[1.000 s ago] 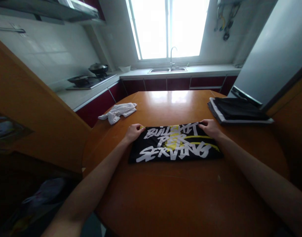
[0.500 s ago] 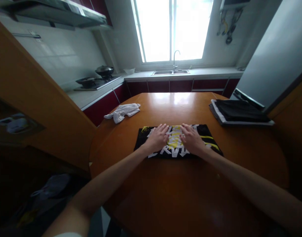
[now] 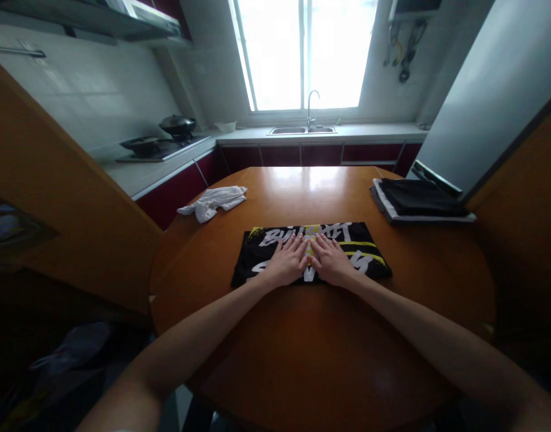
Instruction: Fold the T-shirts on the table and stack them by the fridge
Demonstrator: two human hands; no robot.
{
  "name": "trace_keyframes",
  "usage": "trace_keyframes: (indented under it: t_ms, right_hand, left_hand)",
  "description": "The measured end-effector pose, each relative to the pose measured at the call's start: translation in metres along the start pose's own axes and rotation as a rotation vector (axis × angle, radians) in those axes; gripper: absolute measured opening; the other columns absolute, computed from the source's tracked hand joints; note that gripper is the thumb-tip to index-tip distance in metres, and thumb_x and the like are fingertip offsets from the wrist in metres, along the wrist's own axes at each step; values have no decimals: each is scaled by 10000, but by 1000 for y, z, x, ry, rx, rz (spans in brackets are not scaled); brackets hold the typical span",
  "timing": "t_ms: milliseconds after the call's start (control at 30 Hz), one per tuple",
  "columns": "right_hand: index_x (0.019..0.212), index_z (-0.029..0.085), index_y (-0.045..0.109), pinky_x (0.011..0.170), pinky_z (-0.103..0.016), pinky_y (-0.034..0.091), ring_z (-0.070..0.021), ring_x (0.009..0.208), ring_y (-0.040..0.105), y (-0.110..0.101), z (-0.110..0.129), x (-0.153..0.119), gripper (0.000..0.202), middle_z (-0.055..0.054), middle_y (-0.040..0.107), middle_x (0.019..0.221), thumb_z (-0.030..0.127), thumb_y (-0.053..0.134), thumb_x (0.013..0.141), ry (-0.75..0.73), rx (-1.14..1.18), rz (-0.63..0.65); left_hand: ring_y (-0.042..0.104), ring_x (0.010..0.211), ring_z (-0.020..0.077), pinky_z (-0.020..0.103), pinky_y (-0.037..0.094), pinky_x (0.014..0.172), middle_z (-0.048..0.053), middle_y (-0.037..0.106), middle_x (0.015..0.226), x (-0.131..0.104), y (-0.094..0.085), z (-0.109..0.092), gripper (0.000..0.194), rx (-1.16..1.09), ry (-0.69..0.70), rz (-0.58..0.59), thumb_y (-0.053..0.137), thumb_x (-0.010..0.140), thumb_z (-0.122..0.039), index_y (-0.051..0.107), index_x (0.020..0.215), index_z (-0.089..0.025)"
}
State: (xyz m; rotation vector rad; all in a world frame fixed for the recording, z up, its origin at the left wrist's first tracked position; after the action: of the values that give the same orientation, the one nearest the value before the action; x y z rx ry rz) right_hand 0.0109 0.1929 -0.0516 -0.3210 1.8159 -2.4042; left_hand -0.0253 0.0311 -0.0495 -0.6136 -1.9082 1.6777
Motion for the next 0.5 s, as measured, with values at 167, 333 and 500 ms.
trace_keyframes:
  t_ms: [167,333,500]
  right_hand:
    - [1574,110,351,1233,-507,127,-265,1549,179,-3,-13,12,605,-144,244,1665,359,322,1023,91,-18,-63]
    - [1572,91,350,1240,-493,107,-267,1549,171,-10,-48,25,653,-151,221,1668,444,332,1022,172,-26,-43]
    - [1571,75,342,1235,-540,64,-292,1545,181,-15,-68,24,670,-170,230,1662,465,306,1028,258,-65,-79]
  left_hand:
    - [192,1549,304,564,163,1231,115,275,1661,2,2,1,588,-2,-8,4,314,1038,-427,363,1574,-190]
    - [193,1549,308,583,143,1229,113,280,1658,2,2,2,582,-35,-25,17,349,1025,-407,370,1570,-205]
    - [275,1523,300,514,237,1222,128,354,1627,9,-17,6,639,-140,-1,-36,355,1020,-520,393,1557,-175]
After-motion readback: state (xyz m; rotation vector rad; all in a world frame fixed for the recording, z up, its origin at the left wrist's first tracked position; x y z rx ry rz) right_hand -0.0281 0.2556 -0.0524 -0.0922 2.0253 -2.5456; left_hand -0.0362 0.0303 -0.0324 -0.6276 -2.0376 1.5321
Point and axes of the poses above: each hand's wrist, its own x-axis towards the middle knuckle, its own y-axis out of the palm, z = x × y, the point moved 2 cm from there along x, towards the middle knuckle
